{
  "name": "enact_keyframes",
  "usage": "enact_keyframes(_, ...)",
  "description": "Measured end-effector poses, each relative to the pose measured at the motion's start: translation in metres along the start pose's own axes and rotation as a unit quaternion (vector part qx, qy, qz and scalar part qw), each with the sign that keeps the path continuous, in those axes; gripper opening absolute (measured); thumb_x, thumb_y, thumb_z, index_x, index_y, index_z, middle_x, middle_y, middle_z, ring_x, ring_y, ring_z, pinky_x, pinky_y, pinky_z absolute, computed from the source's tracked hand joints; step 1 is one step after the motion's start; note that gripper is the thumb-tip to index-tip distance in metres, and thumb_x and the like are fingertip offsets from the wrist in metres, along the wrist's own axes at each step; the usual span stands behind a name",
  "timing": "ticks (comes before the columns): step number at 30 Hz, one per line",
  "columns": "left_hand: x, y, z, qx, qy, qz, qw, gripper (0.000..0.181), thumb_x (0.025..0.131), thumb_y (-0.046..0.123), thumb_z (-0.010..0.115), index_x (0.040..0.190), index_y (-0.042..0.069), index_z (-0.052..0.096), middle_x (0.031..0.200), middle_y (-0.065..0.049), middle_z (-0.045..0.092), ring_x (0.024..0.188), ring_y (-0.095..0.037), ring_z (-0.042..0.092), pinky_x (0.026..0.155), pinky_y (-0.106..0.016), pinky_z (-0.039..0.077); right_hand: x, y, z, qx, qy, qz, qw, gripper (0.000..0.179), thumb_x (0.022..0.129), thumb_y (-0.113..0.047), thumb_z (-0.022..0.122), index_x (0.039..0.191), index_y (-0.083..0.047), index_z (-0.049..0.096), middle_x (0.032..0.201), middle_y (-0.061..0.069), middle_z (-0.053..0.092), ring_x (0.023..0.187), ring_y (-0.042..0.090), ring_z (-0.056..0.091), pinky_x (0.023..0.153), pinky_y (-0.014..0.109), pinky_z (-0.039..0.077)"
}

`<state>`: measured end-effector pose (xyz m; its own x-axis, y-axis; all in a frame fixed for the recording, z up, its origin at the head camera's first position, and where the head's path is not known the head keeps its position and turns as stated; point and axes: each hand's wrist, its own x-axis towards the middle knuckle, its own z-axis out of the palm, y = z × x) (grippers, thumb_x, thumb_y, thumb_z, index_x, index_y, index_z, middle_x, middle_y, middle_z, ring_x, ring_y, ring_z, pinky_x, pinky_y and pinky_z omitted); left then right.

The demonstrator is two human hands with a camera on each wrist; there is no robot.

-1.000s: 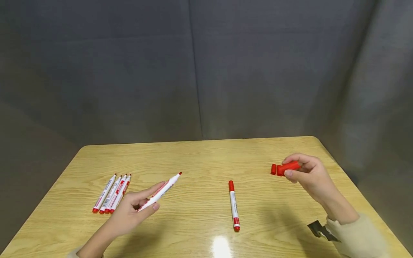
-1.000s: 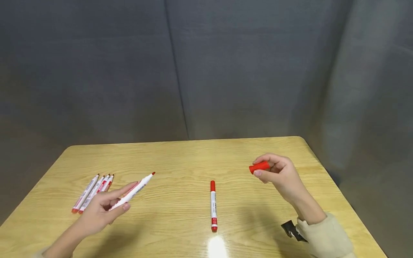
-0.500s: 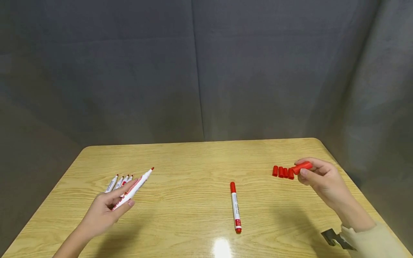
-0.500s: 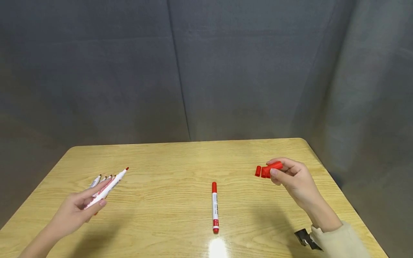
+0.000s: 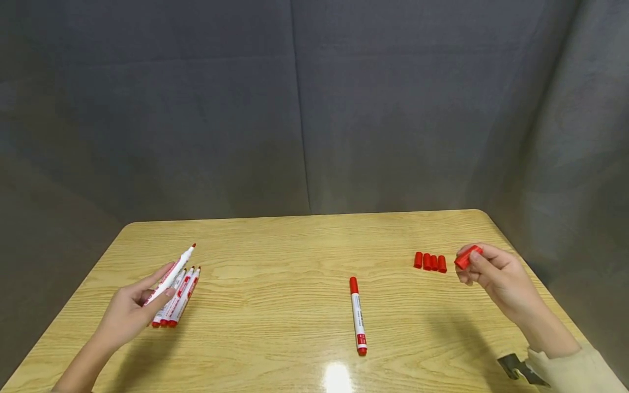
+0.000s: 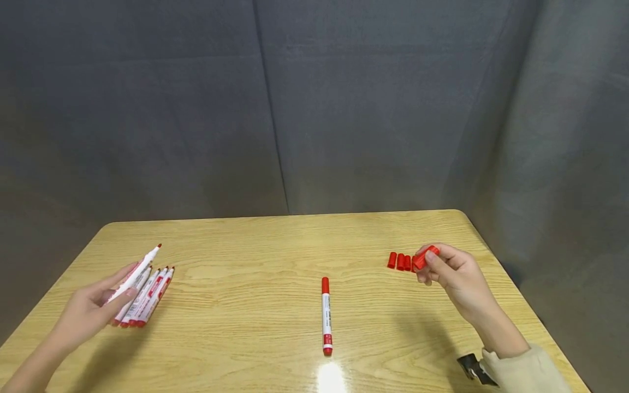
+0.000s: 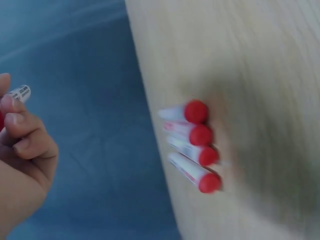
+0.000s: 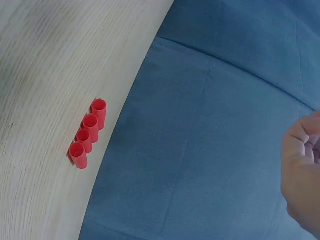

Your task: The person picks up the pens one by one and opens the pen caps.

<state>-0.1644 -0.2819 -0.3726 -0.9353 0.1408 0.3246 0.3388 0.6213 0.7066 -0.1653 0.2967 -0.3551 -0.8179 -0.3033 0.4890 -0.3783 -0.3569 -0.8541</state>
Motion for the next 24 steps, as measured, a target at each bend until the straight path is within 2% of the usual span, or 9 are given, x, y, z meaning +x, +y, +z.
enact_keyframes(5,0.006,-0.022,-0.006,0.050,0.006,-0.025,0.9984,0.045,0.088,0.013,0.060,0.130,0.001,0.049,0.043,0.007,0.040,0.037,-0.001,0.030,0.031,-0.024,0.026,-0.001,-0.002,-0.001,-0.040,-0.001,0.021,0.9990,0.033,0.094,0.012,0.030,0.101,0.003,0.061,0.090,0.007,0.062,0.074,0.014,0.059,0.062,0.022,0.047)
enact_keyframes(9,0.010,-0.042,-0.010,0.089,0.015,-0.052,0.9946,0.046,0.090,0.018,0.058,0.131,0.000,0.047,0.043,0.006,0.037,0.038,-0.003,0.029,0.032,-0.024,0.026,-0.002,-0.004,-0.002,-0.077,0.011,0.052,0.9956,0.033,0.094,0.011,0.033,0.103,-0.002,0.062,0.087,0.004,0.063,0.073,0.012,0.060,0.062,0.021,0.047)
enact_keyframes(12,0.014,-0.056,-0.013,0.099,0.023,-0.069,0.9925,0.048,0.091,0.020,0.056,0.132,-0.001,0.045,0.044,0.005,0.036,0.038,-0.005,0.031,0.032,-0.024,0.027,-0.004,-0.006,-0.002,-0.112,0.022,0.072,0.9908,0.033,0.095,0.008,0.035,0.108,-0.006,0.063,0.082,0.002,0.064,0.070,0.013,0.058,0.062,0.022,0.047)
enact_keyframes(16,0.017,-0.073,-0.016,0.115,0.028,-0.072,0.9903,0.049,0.092,0.024,0.054,0.132,-0.003,0.045,0.047,0.003,0.038,0.039,-0.005,0.033,0.034,-0.025,0.029,-0.004,-0.008,-0.002,-0.138,0.034,0.092,0.9856,0.030,0.095,0.005,0.038,0.107,-0.004,0.063,0.088,0.002,0.063,0.069,0.014,0.057,0.062,0.023,0.046)
enact_keyframes(19,0.017,-0.083,-0.017,0.154,0.012,-0.062,0.9861,0.050,0.092,0.025,0.054,0.130,-0.006,0.045,0.048,0.003,0.037,0.040,-0.006,0.031,0.035,-0.024,0.029,-0.004,-0.009,-0.004,-0.166,0.048,0.111,0.9787,0.027,0.095,0.001,0.042,0.111,-0.007,0.062,0.088,0.002,0.062,0.069,0.013,0.058,0.063,0.023,0.047)
enact_keyframes(21,0.016,-0.089,-0.017,0.187,-0.008,-0.060,0.9804,0.051,0.093,0.026,0.052,0.129,-0.008,0.044,0.051,0.002,0.038,0.042,-0.007,0.031,0.037,-0.025,0.029,-0.003,-0.009,-0.006,-0.187,0.056,0.121,0.9733,0.030,0.095,-0.001,0.044,0.120,-0.010,0.057,0.082,0.001,0.062,0.069,0.013,0.059,0.062,0.023,0.048)
enact_keyframes(24,0.015,-0.094,-0.015,0.219,-0.046,-0.067,0.9724,0.052,0.094,0.027,0.048,0.130,-0.010,0.042,0.052,0.001,0.037,0.043,-0.010,0.032,0.040,-0.026,0.029,-0.003,-0.009,-0.008,-0.192,0.078,0.128,0.9697,0.029,0.094,-0.002,0.047,0.120,-0.013,0.053,0.081,-0.001,0.064,0.068,0.011,0.061,0.062,0.022,0.048)
